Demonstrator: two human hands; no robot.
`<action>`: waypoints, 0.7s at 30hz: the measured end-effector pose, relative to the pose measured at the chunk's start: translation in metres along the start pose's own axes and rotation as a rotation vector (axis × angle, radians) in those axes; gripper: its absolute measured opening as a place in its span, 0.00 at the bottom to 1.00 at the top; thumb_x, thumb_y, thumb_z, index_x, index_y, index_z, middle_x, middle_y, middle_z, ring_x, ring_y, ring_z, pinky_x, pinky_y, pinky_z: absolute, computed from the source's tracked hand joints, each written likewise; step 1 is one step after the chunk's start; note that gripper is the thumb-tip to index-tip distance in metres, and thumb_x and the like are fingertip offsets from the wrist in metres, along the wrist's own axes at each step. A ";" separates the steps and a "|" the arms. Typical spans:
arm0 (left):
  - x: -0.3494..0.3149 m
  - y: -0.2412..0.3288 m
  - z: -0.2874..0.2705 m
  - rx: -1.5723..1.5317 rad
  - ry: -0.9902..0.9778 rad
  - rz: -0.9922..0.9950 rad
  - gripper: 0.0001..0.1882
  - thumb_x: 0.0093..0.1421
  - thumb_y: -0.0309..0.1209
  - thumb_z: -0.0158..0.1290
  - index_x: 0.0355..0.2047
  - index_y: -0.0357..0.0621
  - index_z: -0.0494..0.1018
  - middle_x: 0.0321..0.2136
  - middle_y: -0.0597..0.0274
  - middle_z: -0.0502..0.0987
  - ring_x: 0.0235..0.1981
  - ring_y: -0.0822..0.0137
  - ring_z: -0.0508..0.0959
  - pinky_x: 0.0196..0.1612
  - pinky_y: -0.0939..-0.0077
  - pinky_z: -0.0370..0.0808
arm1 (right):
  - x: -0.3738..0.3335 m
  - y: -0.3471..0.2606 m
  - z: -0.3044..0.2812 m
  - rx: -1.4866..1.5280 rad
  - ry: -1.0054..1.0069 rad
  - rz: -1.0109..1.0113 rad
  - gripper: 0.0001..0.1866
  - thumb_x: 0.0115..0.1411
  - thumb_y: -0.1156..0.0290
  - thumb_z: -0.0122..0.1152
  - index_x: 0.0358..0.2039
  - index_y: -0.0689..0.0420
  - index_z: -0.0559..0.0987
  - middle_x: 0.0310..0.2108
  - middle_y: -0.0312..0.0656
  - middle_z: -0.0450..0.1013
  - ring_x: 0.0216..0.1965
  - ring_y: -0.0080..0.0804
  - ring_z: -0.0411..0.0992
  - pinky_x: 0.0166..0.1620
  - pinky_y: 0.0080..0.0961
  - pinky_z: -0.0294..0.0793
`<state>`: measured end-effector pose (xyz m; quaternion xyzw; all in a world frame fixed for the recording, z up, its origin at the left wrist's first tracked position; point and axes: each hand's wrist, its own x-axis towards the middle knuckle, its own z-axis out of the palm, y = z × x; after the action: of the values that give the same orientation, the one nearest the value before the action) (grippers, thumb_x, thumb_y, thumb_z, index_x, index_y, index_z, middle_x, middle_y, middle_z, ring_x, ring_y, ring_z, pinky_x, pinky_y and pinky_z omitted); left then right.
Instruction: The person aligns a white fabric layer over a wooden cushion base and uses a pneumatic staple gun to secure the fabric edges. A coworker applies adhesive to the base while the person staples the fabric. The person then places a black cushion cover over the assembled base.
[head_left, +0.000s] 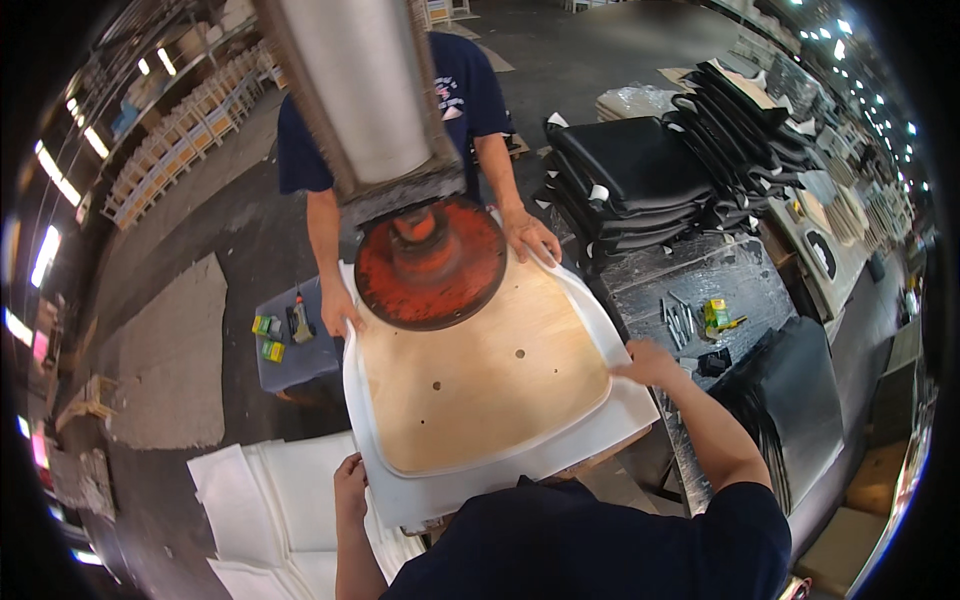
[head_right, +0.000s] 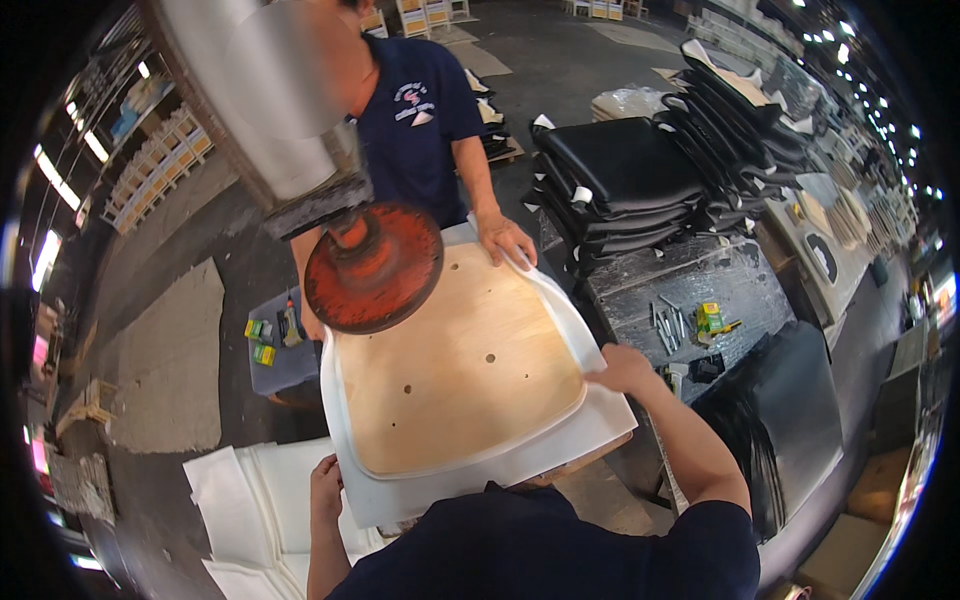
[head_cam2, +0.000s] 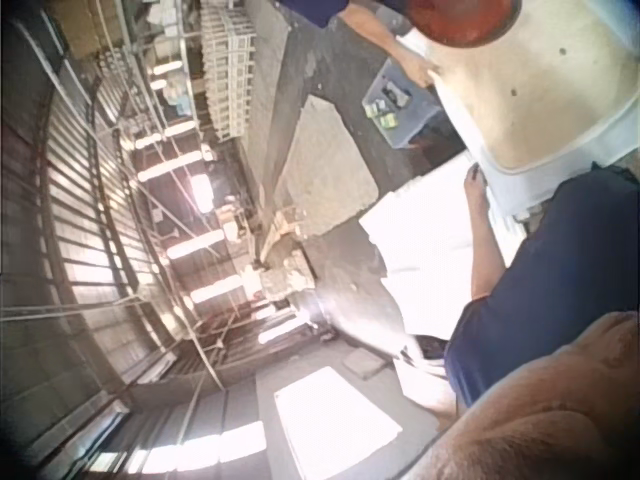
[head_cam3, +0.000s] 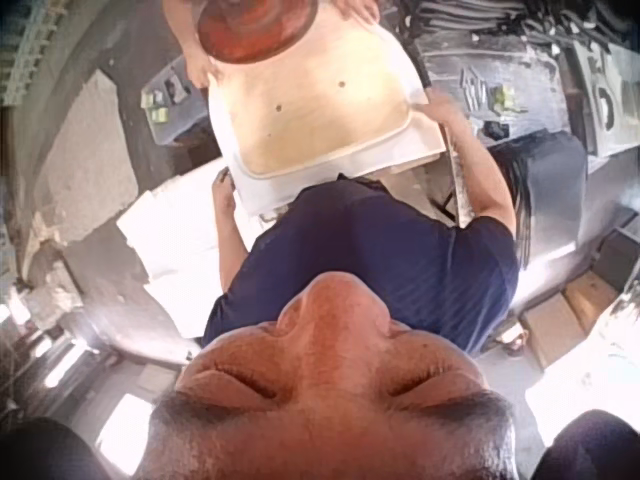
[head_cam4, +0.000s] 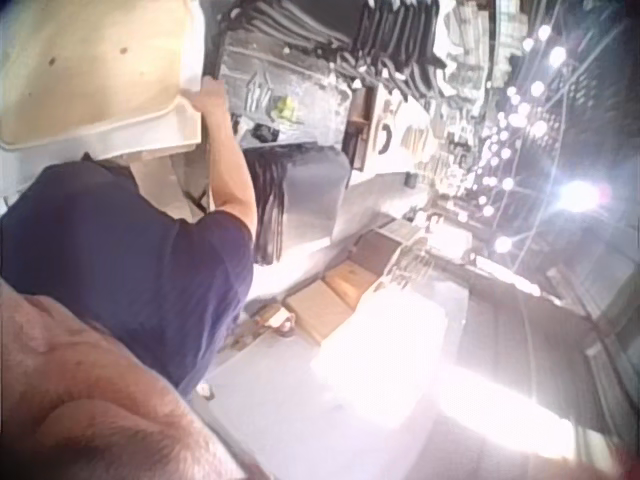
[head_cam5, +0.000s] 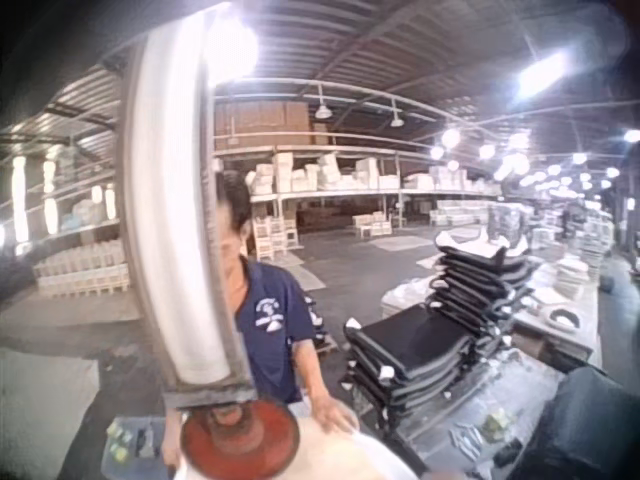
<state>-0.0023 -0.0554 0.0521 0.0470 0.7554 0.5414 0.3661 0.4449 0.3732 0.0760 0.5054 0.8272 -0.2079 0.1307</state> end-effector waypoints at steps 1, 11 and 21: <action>0.003 0.007 0.004 -0.009 -0.060 0.016 0.16 0.74 0.28 0.56 0.57 0.32 0.79 0.39 0.62 0.85 0.34 0.72 0.81 0.42 0.74 0.80 | 0.007 0.023 0.002 0.229 0.063 0.034 0.34 0.63 0.45 0.73 0.57 0.62 0.82 0.51 0.59 0.82 0.51 0.55 0.83 0.58 0.45 0.81; 0.012 0.014 -0.006 0.055 -0.181 -0.086 0.13 0.71 0.27 0.59 0.53 0.34 0.79 0.35 0.63 0.84 0.32 0.71 0.83 0.35 0.71 0.82 | 0.033 0.042 0.032 1.066 -0.196 0.252 0.26 0.69 0.61 0.70 0.64 0.59 0.80 0.39 0.39 0.85 0.31 0.24 0.80 0.32 0.29 0.79; 0.011 -0.016 -0.002 0.350 -0.102 -0.157 0.26 0.74 0.49 0.53 0.34 0.33 0.80 0.20 0.59 0.79 0.18 0.64 0.79 0.20 0.65 0.72 | -0.005 0.023 0.053 0.975 0.023 0.362 0.31 0.69 0.57 0.64 0.62 0.72 0.80 0.50 0.55 0.84 0.49 0.42 0.83 0.50 0.36 0.82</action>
<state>-0.0064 -0.0583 0.0333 0.0784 0.8199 0.3686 0.4311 0.4680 0.3532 0.0265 0.6448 0.5350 -0.5376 -0.0953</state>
